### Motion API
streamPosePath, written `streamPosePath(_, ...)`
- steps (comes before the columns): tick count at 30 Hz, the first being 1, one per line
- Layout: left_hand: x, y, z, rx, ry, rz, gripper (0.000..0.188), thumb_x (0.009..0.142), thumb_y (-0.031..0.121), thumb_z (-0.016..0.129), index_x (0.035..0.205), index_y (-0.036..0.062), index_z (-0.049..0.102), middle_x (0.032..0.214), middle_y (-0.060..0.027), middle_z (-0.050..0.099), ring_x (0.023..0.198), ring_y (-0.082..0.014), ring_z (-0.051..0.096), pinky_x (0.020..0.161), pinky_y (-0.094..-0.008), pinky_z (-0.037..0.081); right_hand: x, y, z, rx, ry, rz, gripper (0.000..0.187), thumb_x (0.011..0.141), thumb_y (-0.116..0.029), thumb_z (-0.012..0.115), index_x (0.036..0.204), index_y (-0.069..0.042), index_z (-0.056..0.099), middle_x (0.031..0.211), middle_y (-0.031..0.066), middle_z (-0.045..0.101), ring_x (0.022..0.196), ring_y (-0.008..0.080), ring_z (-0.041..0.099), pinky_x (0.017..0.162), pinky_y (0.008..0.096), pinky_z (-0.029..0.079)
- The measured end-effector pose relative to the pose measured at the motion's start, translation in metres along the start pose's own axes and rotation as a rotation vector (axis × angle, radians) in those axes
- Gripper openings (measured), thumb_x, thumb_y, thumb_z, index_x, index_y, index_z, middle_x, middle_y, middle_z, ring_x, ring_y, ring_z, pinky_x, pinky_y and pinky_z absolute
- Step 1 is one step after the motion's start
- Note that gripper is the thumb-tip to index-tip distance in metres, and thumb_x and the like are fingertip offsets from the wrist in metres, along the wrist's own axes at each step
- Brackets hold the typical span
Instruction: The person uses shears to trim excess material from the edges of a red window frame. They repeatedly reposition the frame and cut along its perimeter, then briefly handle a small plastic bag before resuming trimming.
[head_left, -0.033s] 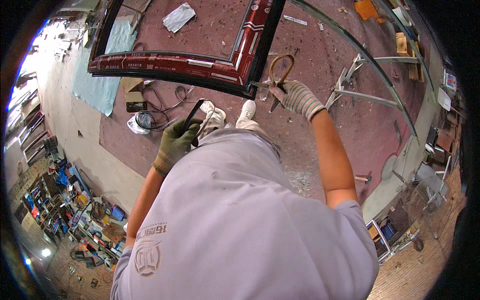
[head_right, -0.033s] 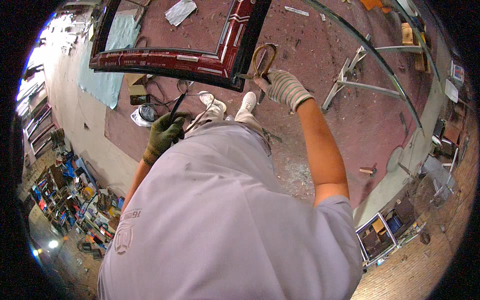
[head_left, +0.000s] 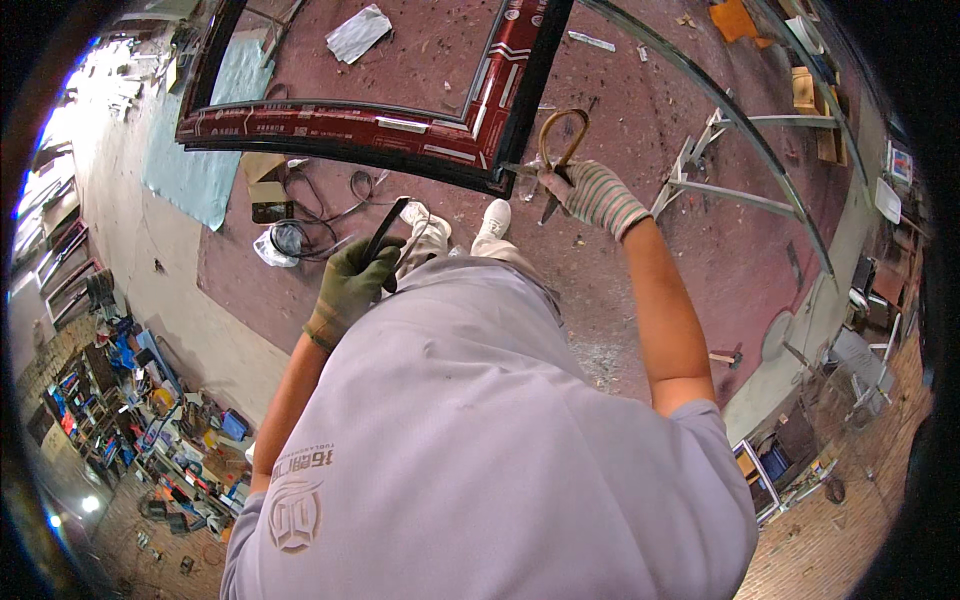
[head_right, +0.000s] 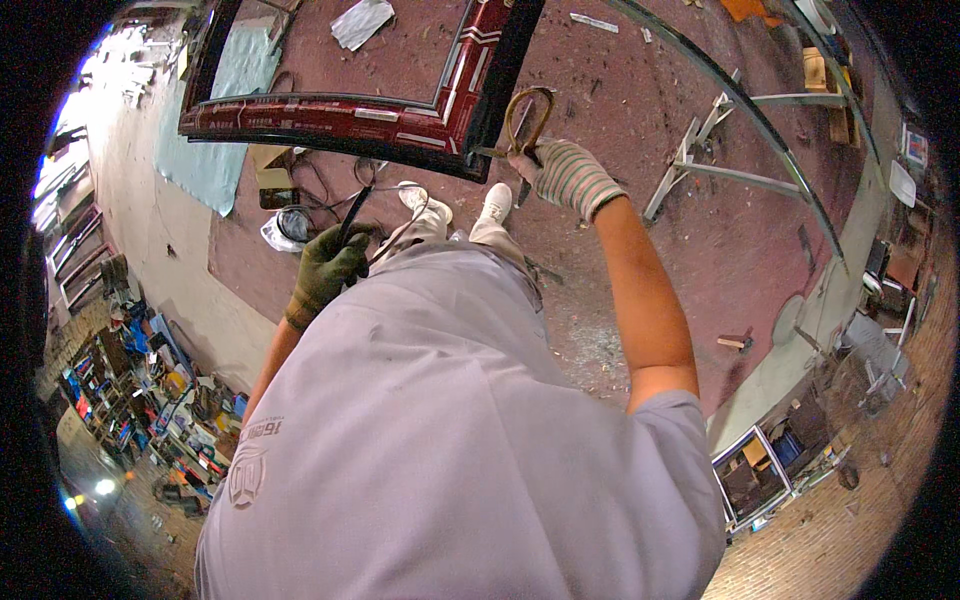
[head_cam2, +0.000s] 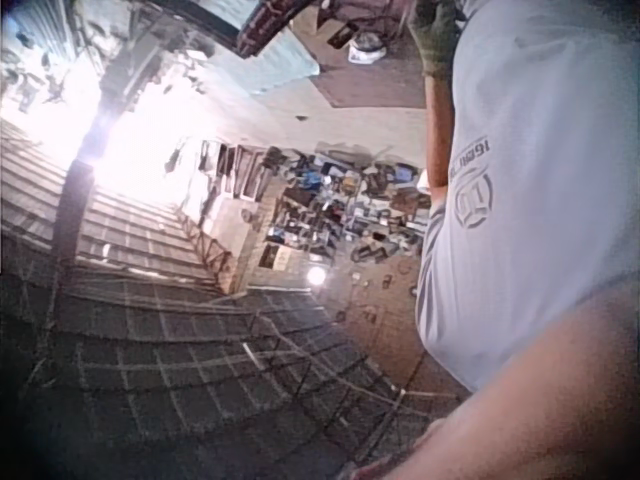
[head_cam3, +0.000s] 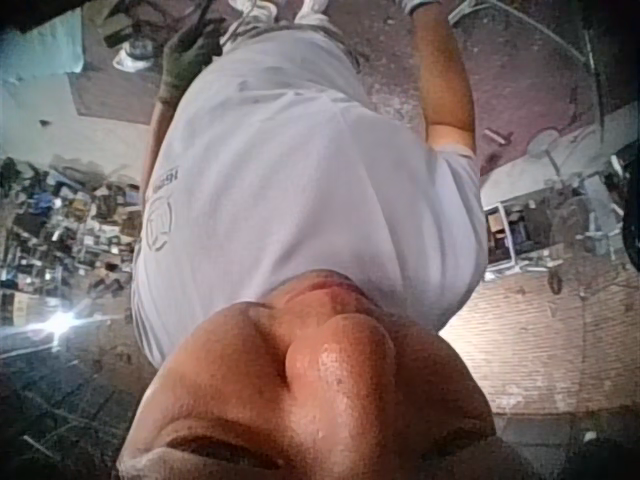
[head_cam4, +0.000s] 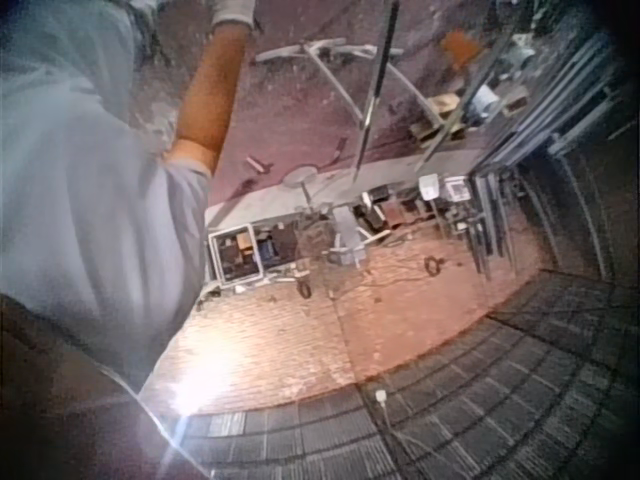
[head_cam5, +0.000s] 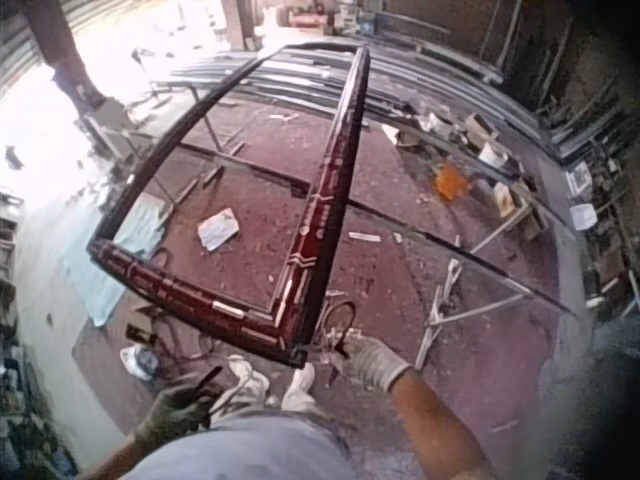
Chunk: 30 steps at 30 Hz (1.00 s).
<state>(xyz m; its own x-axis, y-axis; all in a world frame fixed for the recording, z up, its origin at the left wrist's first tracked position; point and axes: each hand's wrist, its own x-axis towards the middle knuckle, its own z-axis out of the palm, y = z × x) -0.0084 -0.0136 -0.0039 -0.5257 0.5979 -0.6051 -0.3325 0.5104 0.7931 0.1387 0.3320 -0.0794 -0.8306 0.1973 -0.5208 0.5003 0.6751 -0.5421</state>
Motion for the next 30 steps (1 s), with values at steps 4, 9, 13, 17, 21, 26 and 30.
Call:
streamPosePath(4,-0.003,0.002,-0.001,0.033,0.001,0.013,0.024,0.098,0.016,0.064,0.115,-0.0007,0.069,0.088,0.0004,0.067,0.071,-0.0065,0.058,0.061,-0.0228,0.048,0.002,-0.004,-0.002,0.02,-0.08,0.099,0.053,0.097,-0.05,0.048,0.105,-0.002,0.069,0.098,0.0245,0.069,0.095,0.0445,0.063,0.084,0.0489,0.05)
streamPosePath(9,-0.004,0.0,-0.001,-0.022,-0.01,-0.002,0.025,0.097,0.016,0.064,0.116,-0.0004,0.068,0.089,0.0,0.068,0.071,-0.0066,0.058,0.062,-0.0229,0.048,0.001,-0.006,-0.001,0.066,-0.04,0.051,0.052,0.097,-0.05,0.048,0.104,-0.002,0.07,0.096,0.0241,0.069,0.093,0.0448,0.063,0.083,0.0481,0.05)
streamPosePath(13,-0.004,-0.003,-0.002,-0.03,-0.006,0.018,0.025,0.097,0.016,0.065,0.116,-0.0006,0.068,0.091,-0.0008,0.069,0.071,-0.007,0.058,0.062,-0.0232,0.049,0.0,-0.006,0.0,0.073,-0.049,0.051,0.05,0.097,-0.048,0.05,0.105,-0.003,0.069,0.097,0.0235,0.069,0.094,0.0441,0.063,0.083,0.0476,0.05)
streamPosePath(17,-0.005,-0.004,-0.002,-0.004,0.003,0.011,0.025,0.097,0.016,0.065,0.116,-0.0008,0.068,0.091,-0.0009,0.069,0.071,-0.0072,0.058,0.062,-0.0232,0.049,0.001,-0.004,0.002,0.067,-0.051,0.04,0.049,0.097,-0.047,0.051,0.106,-0.003,0.07,0.1,0.0228,0.069,0.095,0.043,0.064,0.084,0.0474,0.051)
streamPosePath(21,-0.004,-0.005,-0.001,-0.001,-0.007,0.017,0.025,0.097,0.016,0.064,0.115,-0.0008,0.068,0.09,-0.0005,0.068,0.071,-0.0073,0.058,0.062,-0.0235,0.049,0.003,0.0,0.01,-0.005,0.079,-0.093,0.049,0.098,-0.046,0.051,0.101,0.0,0.069,0.088,0.0211,0.069,0.084,0.0399,0.065,0.077,0.0462,0.051)
streamPosePath(26,-0.004,-0.005,0.0,-0.015,-0.001,0.005,0.025,0.097,0.017,0.064,0.115,-0.0011,0.068,0.089,-0.0006,0.068,0.071,-0.0074,0.058,0.062,-0.0242,0.049,0.005,0.004,0.016,-0.075,0.055,-0.066,0.052,0.097,-0.05,0.048,0.108,-0.003,0.07,0.105,0.0222,0.069,0.1,0.0418,0.064,0.087,0.048,0.051)
streamPosePath(30,-0.005,-0.002,0.0,-0.006,-0.002,-0.002,0.026,0.097,0.018,0.065,0.114,-0.0011,0.068,0.088,-0.0009,0.067,0.07,-0.0074,0.058,0.061,-0.0241,0.049,0.006,0.005,0.015,-0.061,0.062,-0.062,0.053,0.097,-0.05,0.048,0.106,-0.003,0.071,0.101,0.0235,0.069,0.097,0.0429,0.064,0.085,0.0488,0.051)
